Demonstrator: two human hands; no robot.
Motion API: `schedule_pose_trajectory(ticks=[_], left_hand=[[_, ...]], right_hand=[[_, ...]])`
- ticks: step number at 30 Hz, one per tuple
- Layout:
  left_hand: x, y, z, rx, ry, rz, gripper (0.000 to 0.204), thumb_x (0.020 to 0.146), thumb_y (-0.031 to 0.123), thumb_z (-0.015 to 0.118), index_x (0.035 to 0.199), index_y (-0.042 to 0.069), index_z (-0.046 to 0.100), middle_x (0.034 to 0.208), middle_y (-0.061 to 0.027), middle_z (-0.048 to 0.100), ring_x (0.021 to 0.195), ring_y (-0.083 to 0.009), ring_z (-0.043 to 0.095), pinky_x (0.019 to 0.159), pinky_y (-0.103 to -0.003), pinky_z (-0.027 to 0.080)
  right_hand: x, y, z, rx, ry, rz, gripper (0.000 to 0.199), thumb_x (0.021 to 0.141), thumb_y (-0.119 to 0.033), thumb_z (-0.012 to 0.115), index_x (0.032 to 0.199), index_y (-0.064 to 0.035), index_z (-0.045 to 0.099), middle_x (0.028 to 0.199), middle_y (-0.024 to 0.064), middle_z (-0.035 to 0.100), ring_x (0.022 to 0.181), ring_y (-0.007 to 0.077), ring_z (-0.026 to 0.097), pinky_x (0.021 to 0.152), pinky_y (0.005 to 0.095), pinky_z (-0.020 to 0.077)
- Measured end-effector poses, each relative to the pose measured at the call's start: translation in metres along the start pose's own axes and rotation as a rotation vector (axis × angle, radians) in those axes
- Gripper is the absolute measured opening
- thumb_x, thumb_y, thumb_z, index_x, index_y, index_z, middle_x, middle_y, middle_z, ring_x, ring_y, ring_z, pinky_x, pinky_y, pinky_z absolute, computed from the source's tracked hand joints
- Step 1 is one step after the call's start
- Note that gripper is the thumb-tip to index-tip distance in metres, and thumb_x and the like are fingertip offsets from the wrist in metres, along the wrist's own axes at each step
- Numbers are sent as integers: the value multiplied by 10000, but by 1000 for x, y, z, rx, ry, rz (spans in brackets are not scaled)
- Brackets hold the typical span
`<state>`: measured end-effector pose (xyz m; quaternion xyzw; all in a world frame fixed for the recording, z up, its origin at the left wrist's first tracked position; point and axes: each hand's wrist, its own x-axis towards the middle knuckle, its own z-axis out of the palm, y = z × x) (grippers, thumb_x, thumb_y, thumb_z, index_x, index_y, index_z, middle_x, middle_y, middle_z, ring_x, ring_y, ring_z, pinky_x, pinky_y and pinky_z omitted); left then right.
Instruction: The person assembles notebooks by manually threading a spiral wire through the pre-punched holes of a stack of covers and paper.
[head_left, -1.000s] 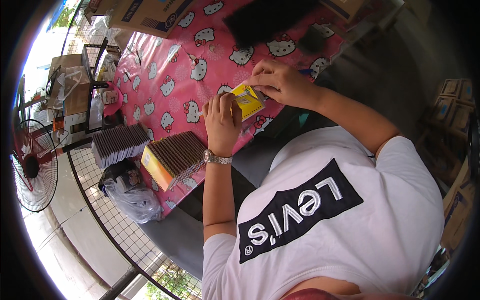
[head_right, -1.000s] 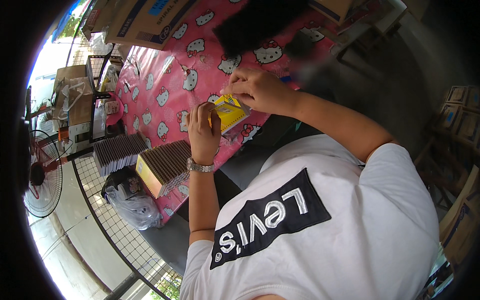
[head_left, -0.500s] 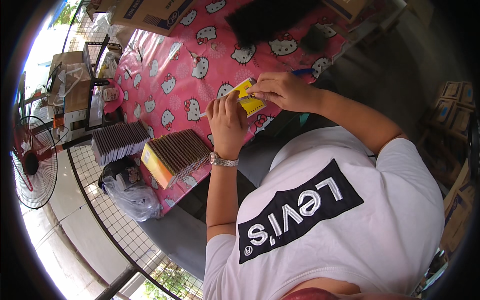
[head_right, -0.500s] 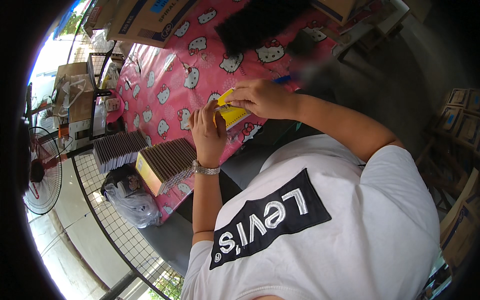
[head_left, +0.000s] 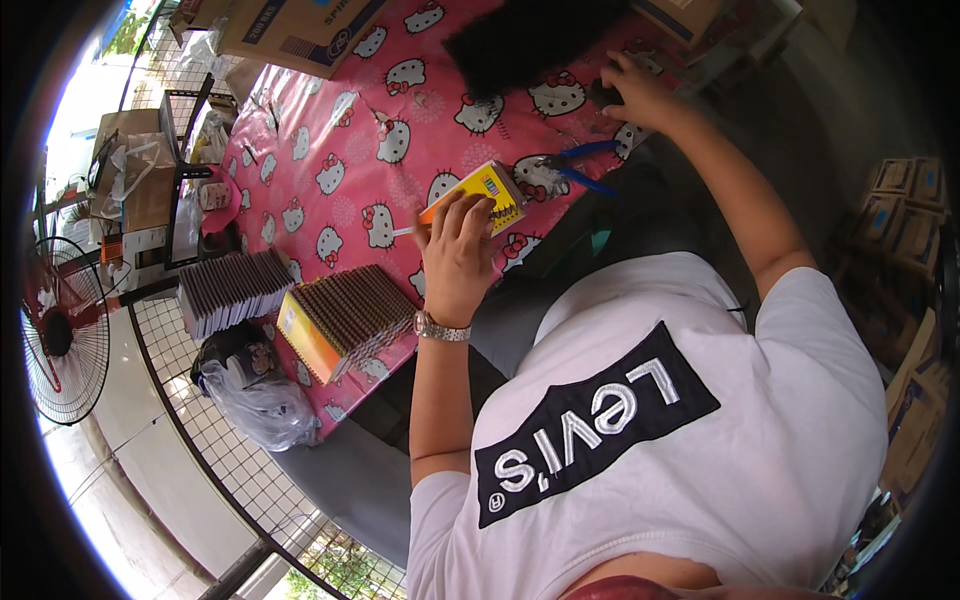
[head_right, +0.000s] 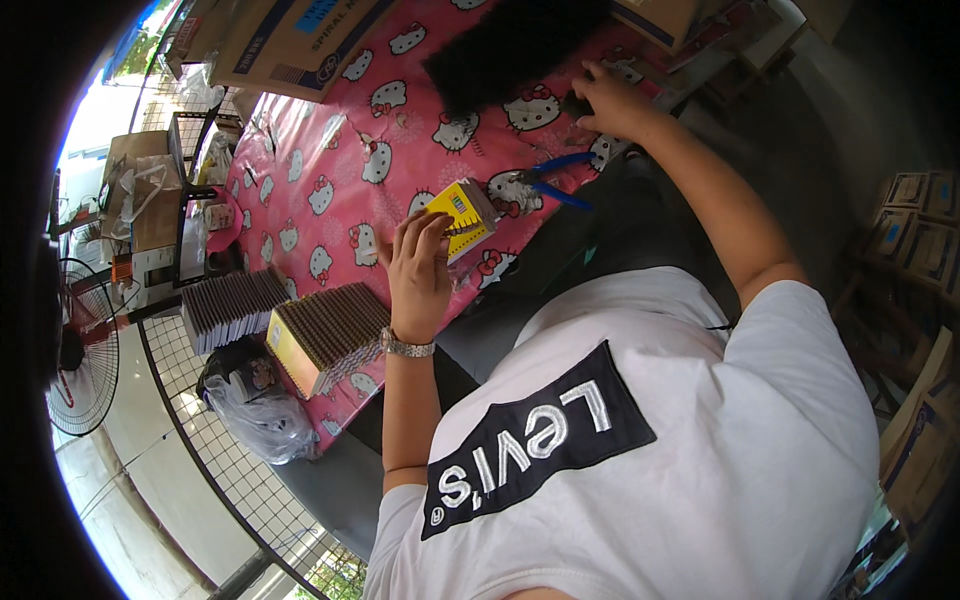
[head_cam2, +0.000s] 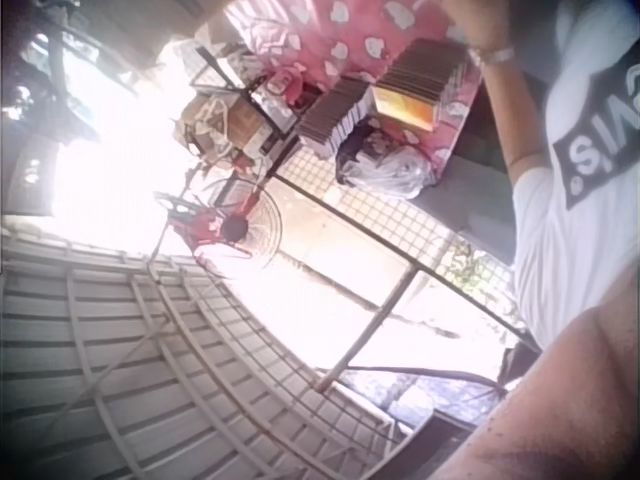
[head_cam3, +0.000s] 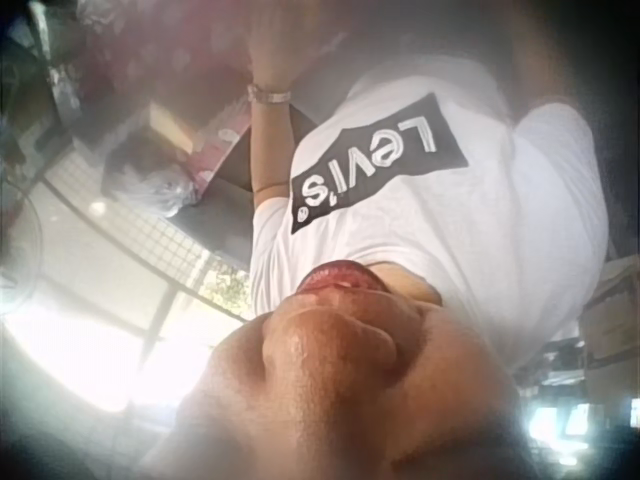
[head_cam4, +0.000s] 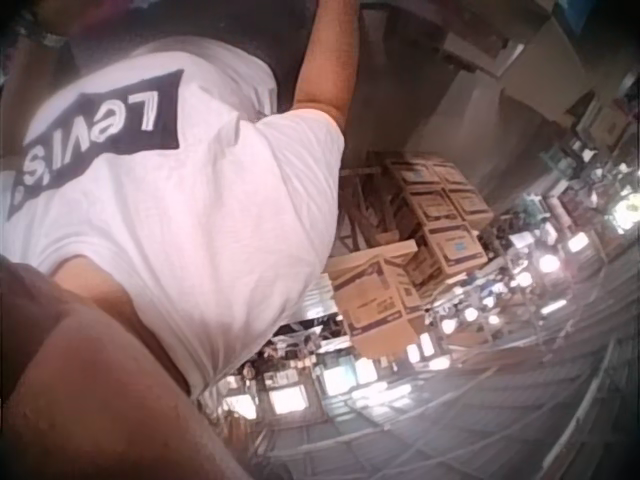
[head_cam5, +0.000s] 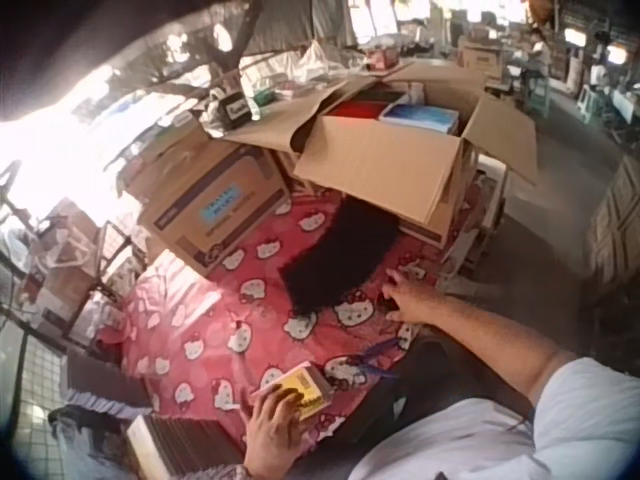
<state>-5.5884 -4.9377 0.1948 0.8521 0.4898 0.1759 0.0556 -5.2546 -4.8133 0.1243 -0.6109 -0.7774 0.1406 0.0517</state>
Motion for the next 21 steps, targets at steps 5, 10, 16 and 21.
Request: schedule_pose_trajectory(ticks=[5,10,16,21], left_hand=[[-13,1,6,214,74,-206,270,866,217,672,1128,182,619,1242,-42,561,1278,-348,413,1006,-592,273],[-10,-4,10,86,130,-188,277,834,234,712,1079,150,613,1098,-64,582,1082,-299,496,898,-509,340],[-6,-4,7,44,194,-200,327,790,220,769,1055,93,626,1068,-88,610,1045,-302,519,916,-449,362],[-6,-6,5,-17,210,-212,315,771,151,756,1045,69,623,1057,-104,609,1031,-321,525,931,-448,384]], right_hand=[[1,-87,-46,947,-265,-445,450,792,-284,725,1179,-60,671,1235,172,610,1114,271,598,953,351,463],[16,-136,-43,718,-679,-488,451,816,-272,658,1179,-3,665,1085,65,656,969,173,608,862,315,464],[22,-132,-34,926,-632,-613,441,810,-268,701,1186,-45,651,1203,76,576,1137,198,542,988,333,425],[22,-139,-39,1025,-728,-543,468,814,-340,723,1179,-54,655,1188,73,562,1150,196,520,999,323,410]])
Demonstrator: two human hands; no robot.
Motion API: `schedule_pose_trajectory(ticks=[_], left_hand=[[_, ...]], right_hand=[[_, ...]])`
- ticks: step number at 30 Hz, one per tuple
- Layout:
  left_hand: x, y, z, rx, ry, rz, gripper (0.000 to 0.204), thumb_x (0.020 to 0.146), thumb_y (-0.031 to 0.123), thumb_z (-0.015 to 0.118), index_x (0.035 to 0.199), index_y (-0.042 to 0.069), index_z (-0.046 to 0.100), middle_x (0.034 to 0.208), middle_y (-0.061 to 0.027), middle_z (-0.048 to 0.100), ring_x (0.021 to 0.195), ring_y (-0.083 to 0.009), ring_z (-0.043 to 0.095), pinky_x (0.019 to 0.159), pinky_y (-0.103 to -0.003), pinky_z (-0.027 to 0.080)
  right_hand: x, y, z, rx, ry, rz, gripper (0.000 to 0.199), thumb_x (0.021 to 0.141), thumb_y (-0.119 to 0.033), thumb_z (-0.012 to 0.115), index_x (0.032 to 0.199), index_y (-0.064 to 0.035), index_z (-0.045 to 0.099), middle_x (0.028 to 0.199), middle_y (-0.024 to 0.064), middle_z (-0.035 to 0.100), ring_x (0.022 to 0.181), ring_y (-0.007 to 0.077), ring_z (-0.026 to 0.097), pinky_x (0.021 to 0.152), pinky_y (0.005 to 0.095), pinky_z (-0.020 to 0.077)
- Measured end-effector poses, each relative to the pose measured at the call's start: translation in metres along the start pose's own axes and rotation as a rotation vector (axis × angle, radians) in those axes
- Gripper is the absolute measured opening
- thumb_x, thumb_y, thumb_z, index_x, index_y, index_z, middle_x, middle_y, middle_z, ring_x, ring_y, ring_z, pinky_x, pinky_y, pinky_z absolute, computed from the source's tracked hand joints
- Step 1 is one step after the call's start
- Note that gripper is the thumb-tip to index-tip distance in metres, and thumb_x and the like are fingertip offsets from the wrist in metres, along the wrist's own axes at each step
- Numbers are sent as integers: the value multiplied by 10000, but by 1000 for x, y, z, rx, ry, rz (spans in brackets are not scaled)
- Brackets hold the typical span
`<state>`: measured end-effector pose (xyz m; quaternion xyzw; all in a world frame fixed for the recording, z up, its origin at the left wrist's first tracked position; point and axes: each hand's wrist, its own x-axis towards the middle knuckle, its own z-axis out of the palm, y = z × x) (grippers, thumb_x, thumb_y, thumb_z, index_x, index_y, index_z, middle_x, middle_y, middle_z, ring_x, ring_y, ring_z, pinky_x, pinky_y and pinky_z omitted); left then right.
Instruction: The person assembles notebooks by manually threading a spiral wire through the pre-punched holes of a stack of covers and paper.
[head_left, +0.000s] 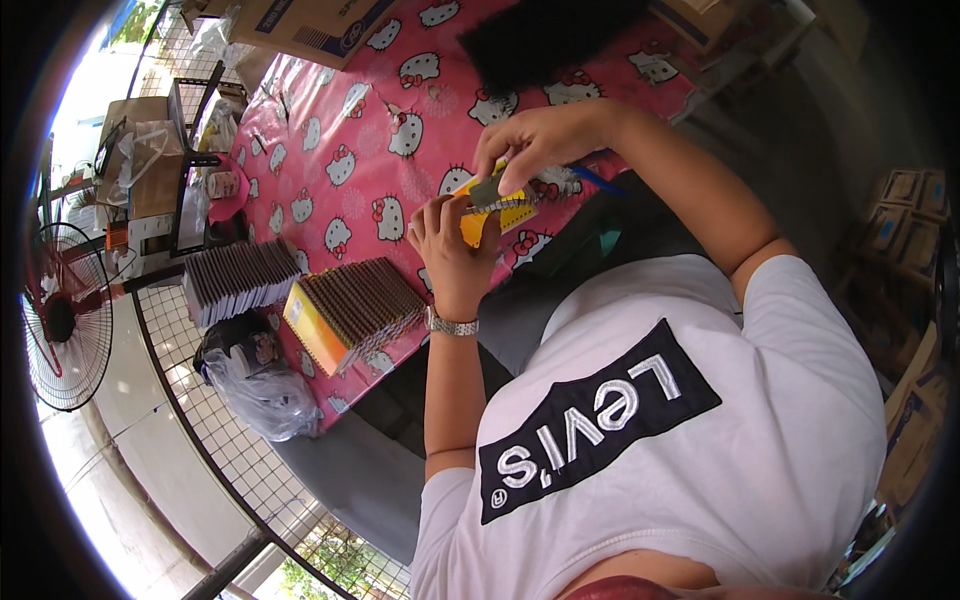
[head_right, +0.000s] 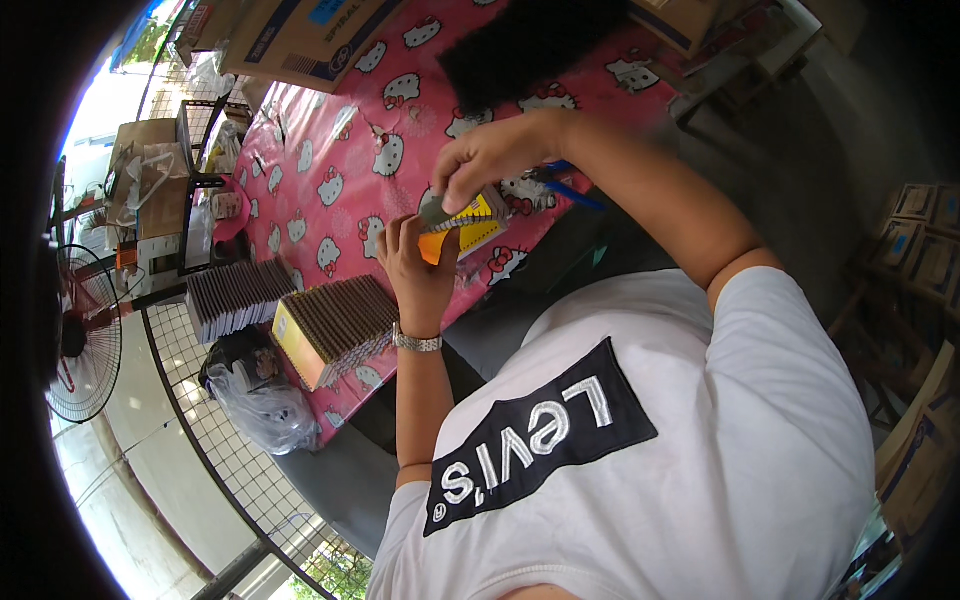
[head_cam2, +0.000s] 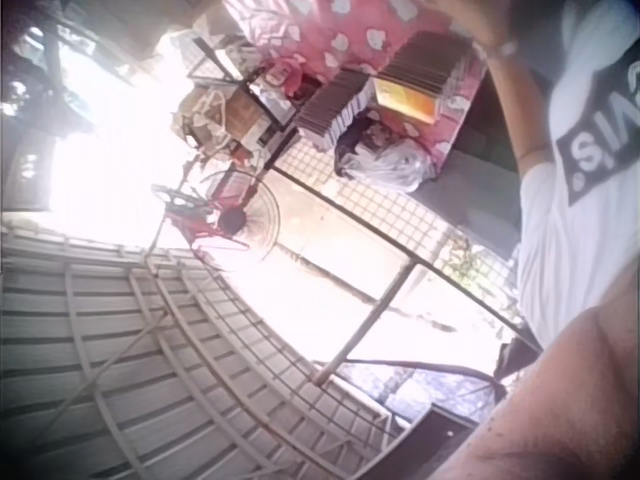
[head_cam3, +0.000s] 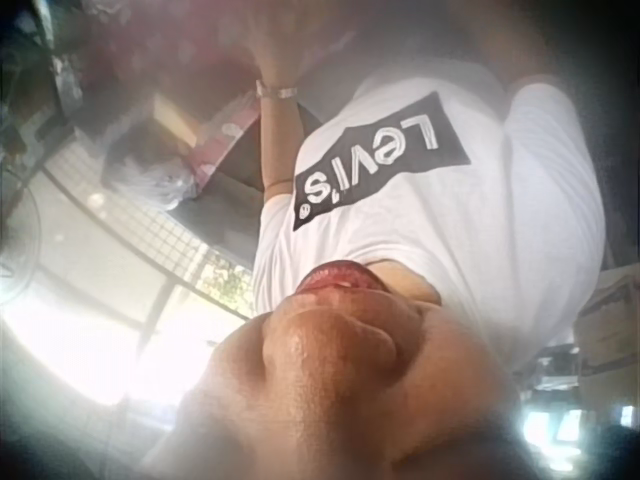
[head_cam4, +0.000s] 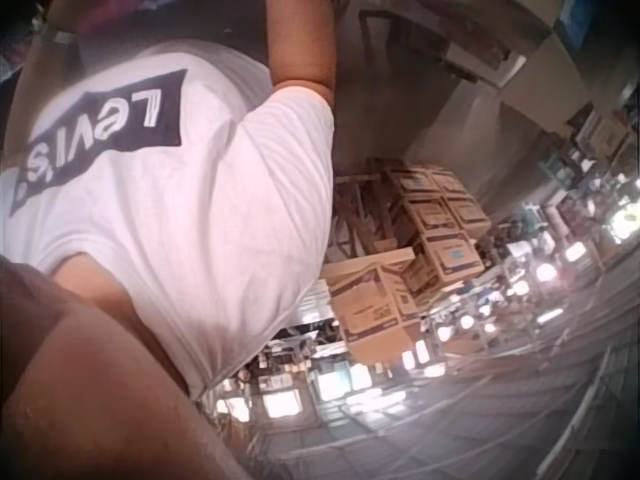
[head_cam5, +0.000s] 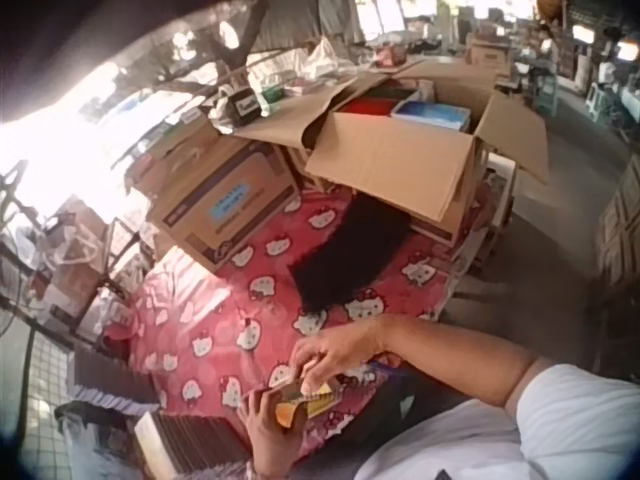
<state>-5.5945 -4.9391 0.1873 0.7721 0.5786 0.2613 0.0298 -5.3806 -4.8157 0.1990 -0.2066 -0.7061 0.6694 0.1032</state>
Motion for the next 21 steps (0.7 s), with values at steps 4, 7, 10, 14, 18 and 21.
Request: schedule_pose_trajectory(ticks=[4,7,10,14,18,21], left_hand=[[-1,-11,-9,-63,-6,-31,304,769,94,716,1046,61,596,1076,-117,593,1054,-334,522,937,-448,412],[-1,-28,-12,-198,41,-118,272,773,33,704,1024,36,599,1059,-126,597,1011,-335,561,882,-422,463],[0,-38,-21,-212,7,-109,240,787,21,707,1005,5,610,1031,-134,620,951,-303,610,806,-390,497],[1,-40,-24,-331,-125,-296,233,809,26,715,1014,-12,611,1001,-131,640,868,-239,652,709,-325,520],[-5,-48,-18,-501,-102,-306,224,824,15,713,1017,-17,604,976,-110,648,784,-182,663,650,-272,515],[-3,-54,-15,-523,-93,-287,222,827,2,709,1019,-17,600,959,-98,650,769,-168,662,659,-269,518]], right_hand=[[9,3,1,504,-86,-184,500,799,-355,715,1178,-36,651,1069,72,639,1003,161,576,885,277,444],[14,-4,-4,-175,59,-111,484,793,-334,721,1172,-42,646,1070,54,642,997,144,589,876,275,449],[21,3,2,193,33,-9,468,805,-322,710,1172,-38,645,1130,59,616,1070,162,570,896,299,450],[30,-7,-2,-97,-27,35,464,811,-289,694,1192,-30,641,1224,86,563,1185,196,503,1011,313,397],[34,-2,3,163,-65,-46,459,804,-283,685,1191,-41,647,1262,100,567,1207,216,506,1034,324,383],[36,-11,2,-208,75,-14,449,797,-273,697,1186,-54,653,1265,92,567,1214,205,496,1045,324,368]])
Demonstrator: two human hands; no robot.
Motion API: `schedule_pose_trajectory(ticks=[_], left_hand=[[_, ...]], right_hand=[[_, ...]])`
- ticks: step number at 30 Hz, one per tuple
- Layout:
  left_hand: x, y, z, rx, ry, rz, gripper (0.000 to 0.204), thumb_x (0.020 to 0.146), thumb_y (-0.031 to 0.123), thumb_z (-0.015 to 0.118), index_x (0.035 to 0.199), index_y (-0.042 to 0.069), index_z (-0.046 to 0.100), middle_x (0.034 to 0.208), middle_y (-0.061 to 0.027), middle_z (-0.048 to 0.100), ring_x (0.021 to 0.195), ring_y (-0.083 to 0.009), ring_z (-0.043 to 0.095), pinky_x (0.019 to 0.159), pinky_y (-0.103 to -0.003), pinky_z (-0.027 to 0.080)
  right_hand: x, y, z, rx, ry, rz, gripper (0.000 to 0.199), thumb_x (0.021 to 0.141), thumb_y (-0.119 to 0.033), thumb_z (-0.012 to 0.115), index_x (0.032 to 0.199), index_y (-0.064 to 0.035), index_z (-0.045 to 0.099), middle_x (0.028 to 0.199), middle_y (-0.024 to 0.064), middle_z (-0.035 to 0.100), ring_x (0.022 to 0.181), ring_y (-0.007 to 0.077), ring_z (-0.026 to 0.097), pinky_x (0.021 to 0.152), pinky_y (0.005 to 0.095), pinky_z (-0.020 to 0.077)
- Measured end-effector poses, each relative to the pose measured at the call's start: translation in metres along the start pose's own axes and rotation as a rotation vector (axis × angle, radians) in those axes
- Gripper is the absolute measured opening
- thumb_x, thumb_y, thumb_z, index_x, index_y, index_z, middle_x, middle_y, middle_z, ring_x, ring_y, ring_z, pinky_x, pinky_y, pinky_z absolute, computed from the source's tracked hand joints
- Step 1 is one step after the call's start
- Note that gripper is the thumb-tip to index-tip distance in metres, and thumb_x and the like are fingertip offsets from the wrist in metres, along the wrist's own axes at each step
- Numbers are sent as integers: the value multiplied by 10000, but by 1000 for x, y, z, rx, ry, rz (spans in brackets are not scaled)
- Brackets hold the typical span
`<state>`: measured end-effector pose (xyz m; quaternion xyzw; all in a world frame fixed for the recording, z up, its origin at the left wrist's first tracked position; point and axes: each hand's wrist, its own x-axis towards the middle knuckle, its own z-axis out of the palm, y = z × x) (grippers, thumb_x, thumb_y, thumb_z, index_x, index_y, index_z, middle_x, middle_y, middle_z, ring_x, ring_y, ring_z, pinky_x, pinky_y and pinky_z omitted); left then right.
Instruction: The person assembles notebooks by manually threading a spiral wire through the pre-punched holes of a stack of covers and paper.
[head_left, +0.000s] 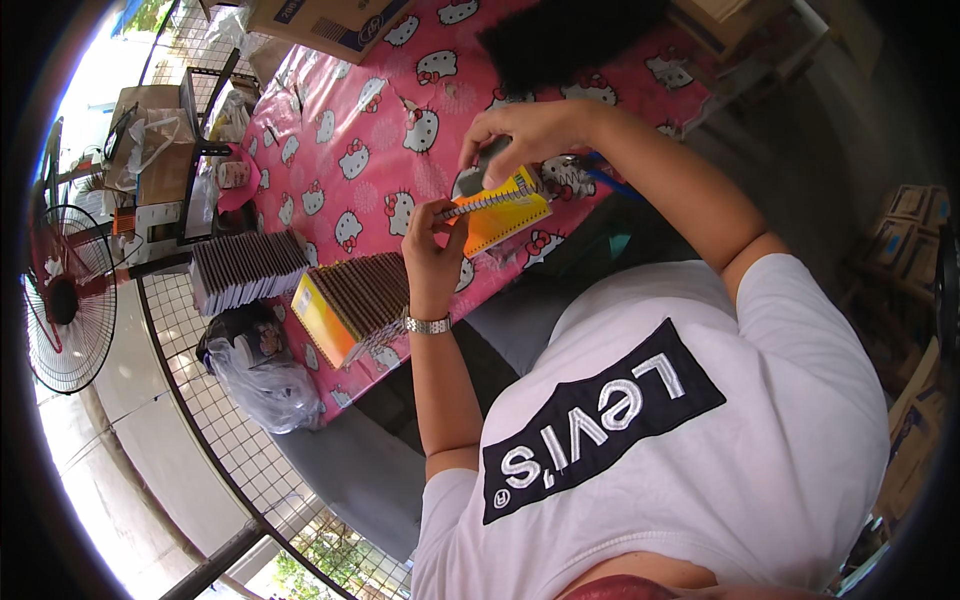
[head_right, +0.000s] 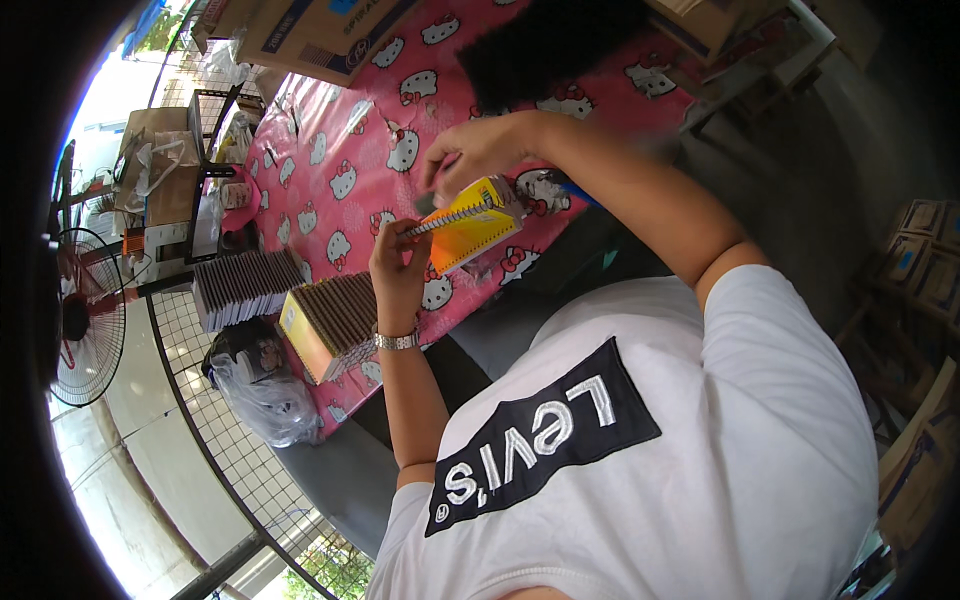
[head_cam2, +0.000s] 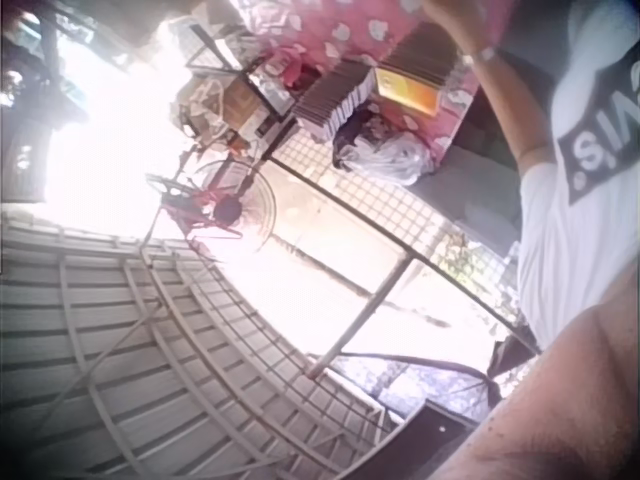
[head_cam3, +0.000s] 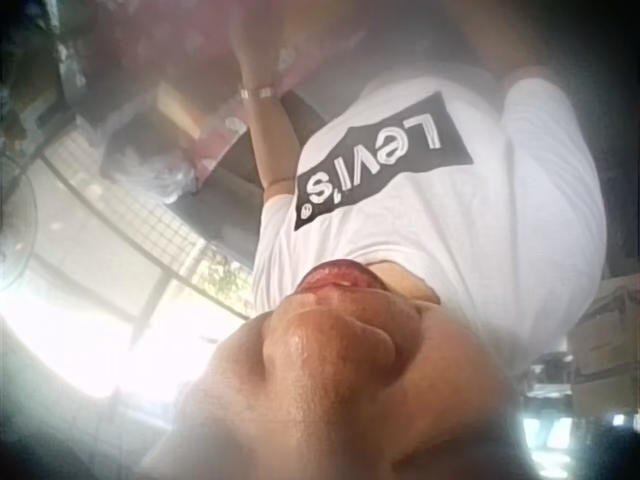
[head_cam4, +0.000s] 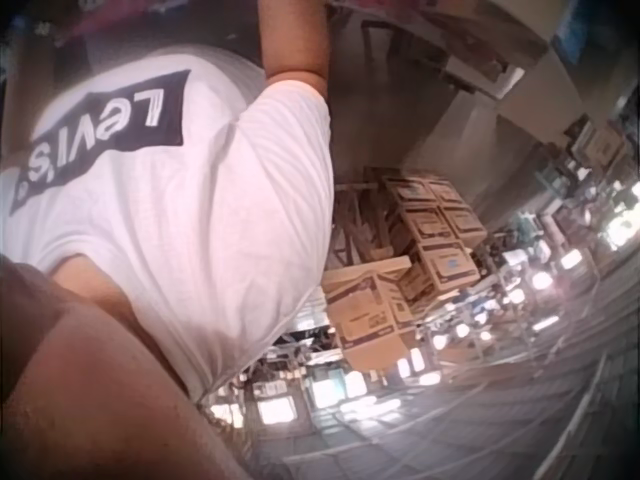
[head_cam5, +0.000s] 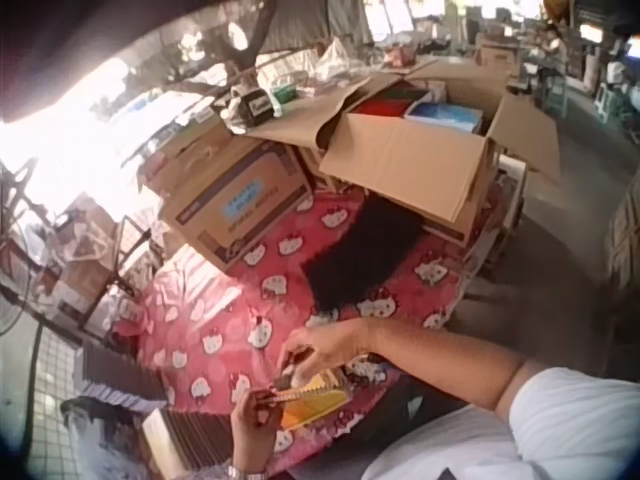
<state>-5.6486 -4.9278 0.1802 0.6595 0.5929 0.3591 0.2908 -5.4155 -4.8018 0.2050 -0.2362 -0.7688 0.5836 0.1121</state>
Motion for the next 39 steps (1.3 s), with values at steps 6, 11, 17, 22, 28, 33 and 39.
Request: schedule_pose_trajectory(ticks=[6,11,17,22,28,33,39], left_hand=[[-1,-6,1,-73,-4,5,218,828,-2,710,1016,-13,599,914,-84,654,762,-150,656,664,-266,520],[-1,7,4,-65,4,-67,162,900,0,658,1046,-20,590,926,-54,662,834,-99,628,740,-226,504],[-7,-2,14,-591,201,-208,157,933,21,629,1075,-48,636,944,-53,679,826,-121,646,743,-264,542],[-13,4,23,-557,282,-200,184,938,11,615,1102,-68,640,966,-86,696,812,-149,679,736,-268,552],[-22,7,38,-523,392,-179,215,937,-1,610,1132,-91,634,991,-109,704,823,-163,697,746,-262,563],[-23,24,53,-515,401,-132,230,922,-50,591,1141,-106,630,1023,-129,705,853,-166,693,781,-264,559],[-27,28,53,-469,431,-113,257,904,-108,551,1149,-114,631,1029,-144,706,895,-162,681,805,-280,560]], right_hand=[[-12,6,3,-164,111,144,428,794,-296,734,1147,-65,665,1255,119,551,1204,273,509,1031,369,400],[-93,81,-25,-524,743,299,530,719,-364,798,1158,-105,652,1239,174,563,1187,339,533,995,408,446],[-139,139,9,-1079,1031,123,618,802,-330,744,1324,-92,516,1380,180,483,1296,379,450,1067,470,388],[-124,123,79,-1017,713,94,586,803,-303,742,1291,-45,546,1292,153,551,1242,342,500,1045,461,410],[-104,56,81,-410,977,-106,515,766,-255,770,1214,-50,621,1128,121,615,1071,304,591,952,405,471],[-75,-4,102,-506,771,-344,520,738,-206,797,1208,-54,637,1143,106,595,1061,285,571,927,398,474],[-67,-16,109,-567,704,-278,457,784,-187,768,1191,-35,627,1124,111,600,995,235,591,861,373,490]])
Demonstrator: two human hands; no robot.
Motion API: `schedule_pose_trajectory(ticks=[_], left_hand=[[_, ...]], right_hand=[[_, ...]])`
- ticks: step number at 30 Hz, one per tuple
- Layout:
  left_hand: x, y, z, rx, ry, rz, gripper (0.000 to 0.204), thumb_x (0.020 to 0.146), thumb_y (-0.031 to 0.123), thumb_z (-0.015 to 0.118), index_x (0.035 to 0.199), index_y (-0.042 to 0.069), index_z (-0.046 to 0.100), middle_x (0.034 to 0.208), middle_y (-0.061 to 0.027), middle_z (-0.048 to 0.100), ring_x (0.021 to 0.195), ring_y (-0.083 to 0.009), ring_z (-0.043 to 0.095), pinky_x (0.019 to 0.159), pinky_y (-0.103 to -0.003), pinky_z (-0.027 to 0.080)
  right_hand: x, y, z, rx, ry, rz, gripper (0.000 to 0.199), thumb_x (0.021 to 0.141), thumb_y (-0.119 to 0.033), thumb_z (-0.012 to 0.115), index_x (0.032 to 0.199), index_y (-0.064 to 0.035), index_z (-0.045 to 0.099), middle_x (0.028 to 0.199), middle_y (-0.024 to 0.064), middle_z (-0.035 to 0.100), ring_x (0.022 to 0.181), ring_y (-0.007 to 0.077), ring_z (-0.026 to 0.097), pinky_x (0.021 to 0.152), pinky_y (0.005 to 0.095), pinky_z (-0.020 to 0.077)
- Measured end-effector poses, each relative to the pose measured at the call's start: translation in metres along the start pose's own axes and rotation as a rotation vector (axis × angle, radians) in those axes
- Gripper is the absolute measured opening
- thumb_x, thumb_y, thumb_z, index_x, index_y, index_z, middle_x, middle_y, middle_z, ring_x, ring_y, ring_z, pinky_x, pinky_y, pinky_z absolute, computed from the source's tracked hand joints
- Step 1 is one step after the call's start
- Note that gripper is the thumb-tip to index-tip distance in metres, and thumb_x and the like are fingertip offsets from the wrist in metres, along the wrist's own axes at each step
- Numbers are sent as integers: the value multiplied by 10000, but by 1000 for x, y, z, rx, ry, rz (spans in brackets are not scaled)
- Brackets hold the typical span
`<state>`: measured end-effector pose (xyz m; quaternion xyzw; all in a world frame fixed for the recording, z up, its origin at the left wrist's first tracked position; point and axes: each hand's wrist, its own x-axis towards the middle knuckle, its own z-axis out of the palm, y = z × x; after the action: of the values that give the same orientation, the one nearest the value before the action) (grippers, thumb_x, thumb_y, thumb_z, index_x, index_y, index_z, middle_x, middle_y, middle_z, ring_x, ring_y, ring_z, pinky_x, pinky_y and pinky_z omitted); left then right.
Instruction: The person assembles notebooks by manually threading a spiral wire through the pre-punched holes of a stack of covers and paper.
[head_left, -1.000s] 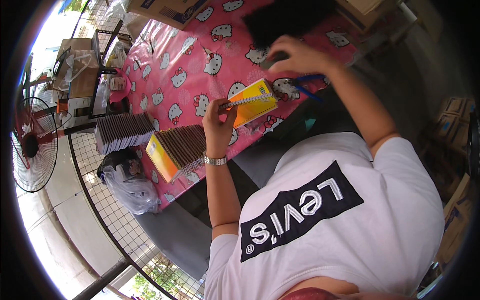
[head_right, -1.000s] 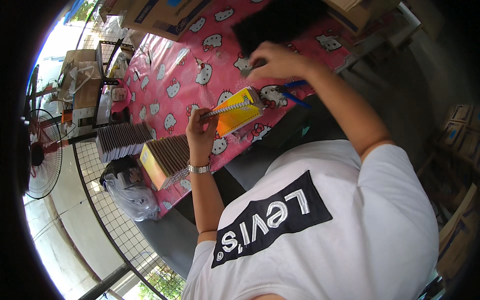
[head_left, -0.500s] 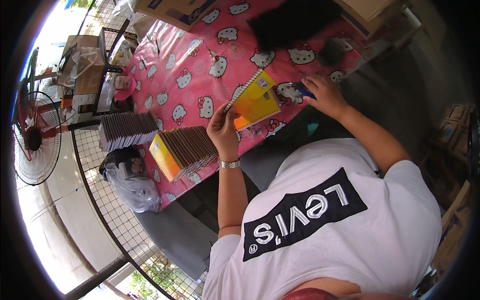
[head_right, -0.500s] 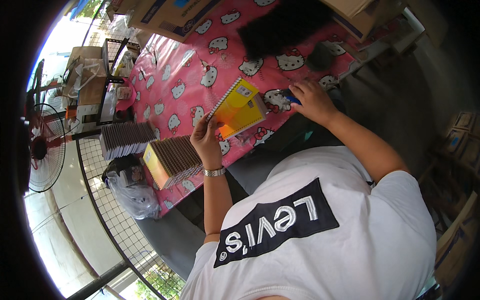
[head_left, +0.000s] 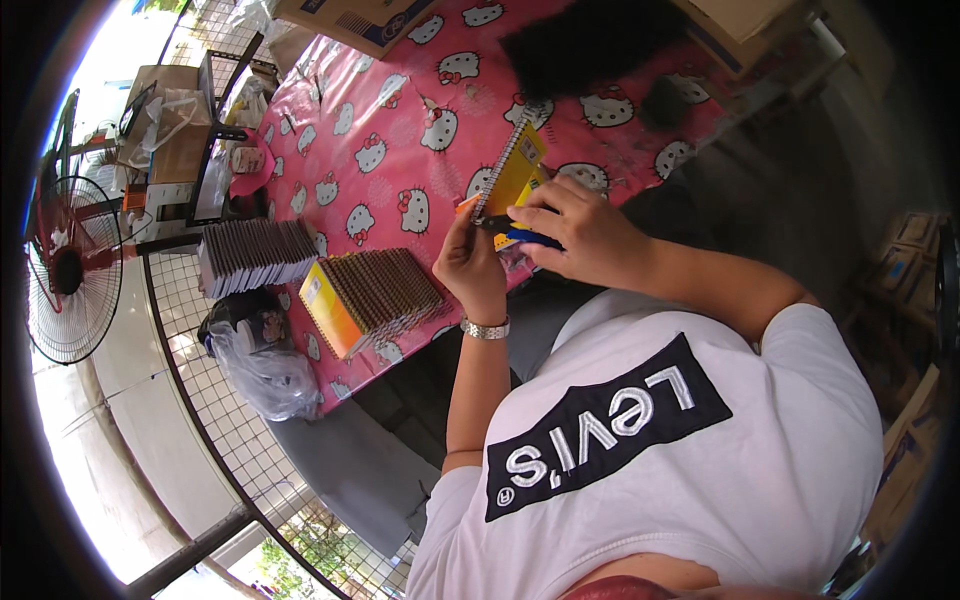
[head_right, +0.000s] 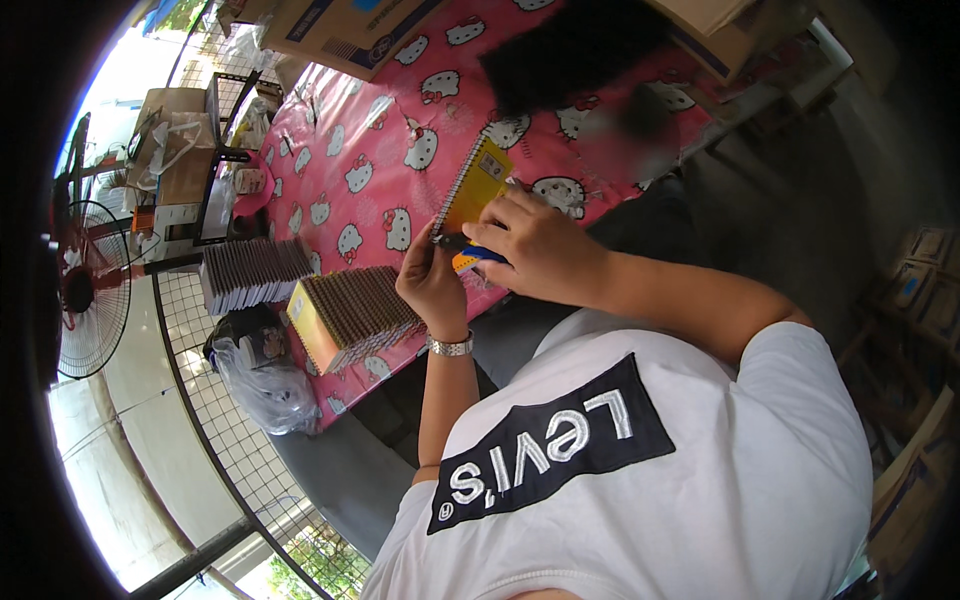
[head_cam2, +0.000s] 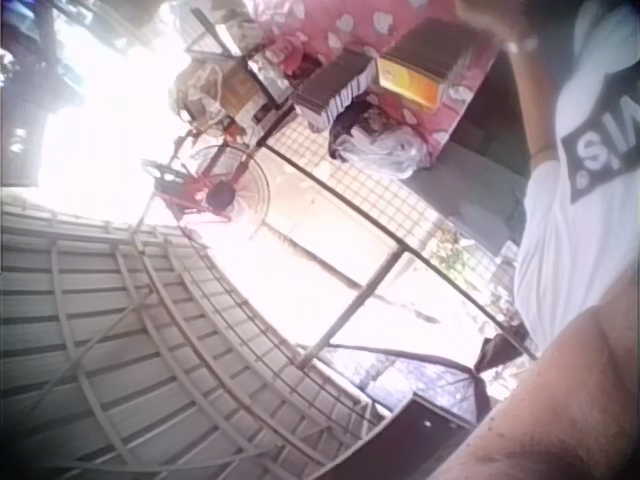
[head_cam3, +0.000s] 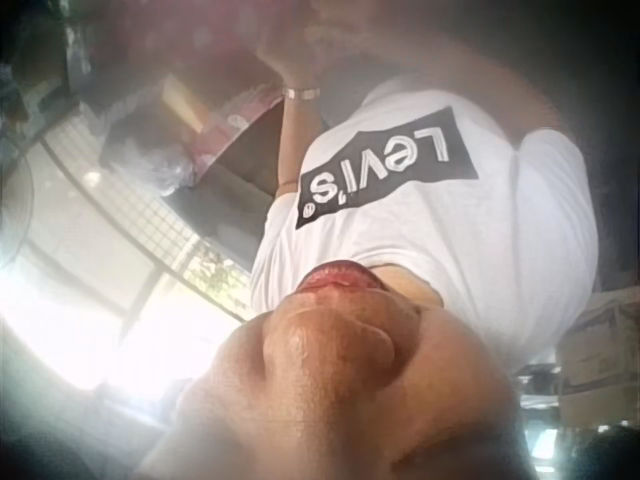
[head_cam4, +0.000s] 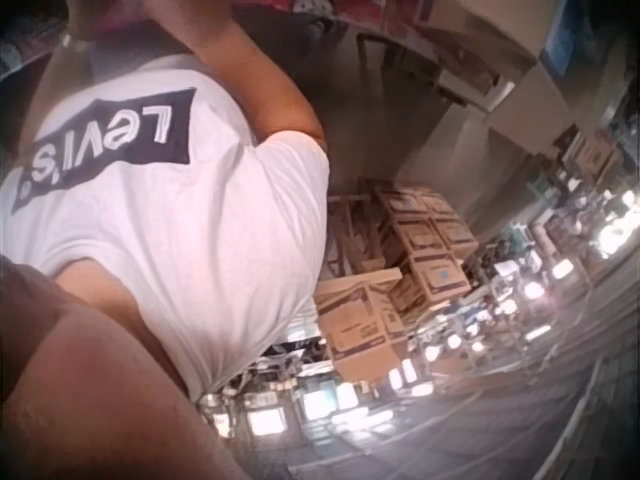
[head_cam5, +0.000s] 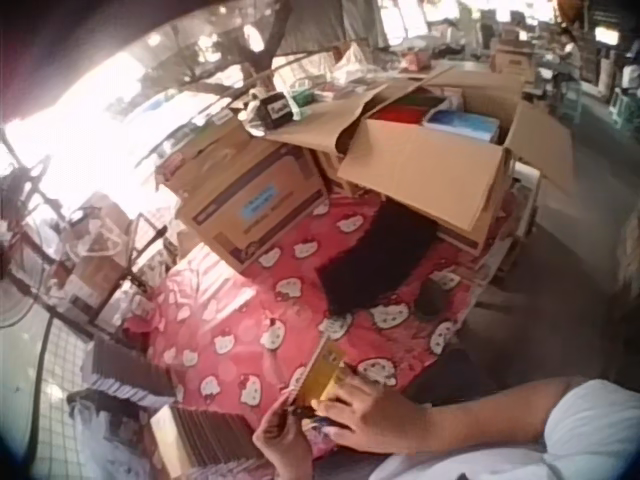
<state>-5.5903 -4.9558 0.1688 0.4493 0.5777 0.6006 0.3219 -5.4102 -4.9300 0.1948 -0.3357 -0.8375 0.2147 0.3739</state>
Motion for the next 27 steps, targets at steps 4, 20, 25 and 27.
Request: schedule_pose_trajectory(ticks=[4,20,25,27], left_hand=[[1,15,-7,354,56,322,276,866,-101,612,1130,-51,672,992,-123,726,873,-163,690,783,-282,552],[116,98,-210,1501,-266,190,345,853,109,579,1196,79,591,1165,-153,642,1106,-326,580,934,-426,456],[67,75,-226,1299,-38,18,473,946,164,560,1389,23,474,1391,-196,514,1298,-330,475,1076,-420,367],[53,66,-241,1044,-3,-165,467,975,178,536,1404,10,458,1412,-201,496,1313,-316,465,1085,-403,356]], right_hand=[[12,-5,-3,1029,-358,633,439,843,-194,737,1210,-3,591,1144,116,601,997,188,600,879,358,489],[60,195,16,-419,214,200,256,834,-245,678,1006,-58,645,1020,151,599,976,354,583,847,462,499],[91,226,19,-688,59,490,275,842,-237,666,1034,-42,644,1063,160,627,1009,358,623,835,458,549],[100,217,18,-612,-80,547,253,876,-210,613,1053,-32,640,1088,172,637,1021,364,638,823,460,564]])
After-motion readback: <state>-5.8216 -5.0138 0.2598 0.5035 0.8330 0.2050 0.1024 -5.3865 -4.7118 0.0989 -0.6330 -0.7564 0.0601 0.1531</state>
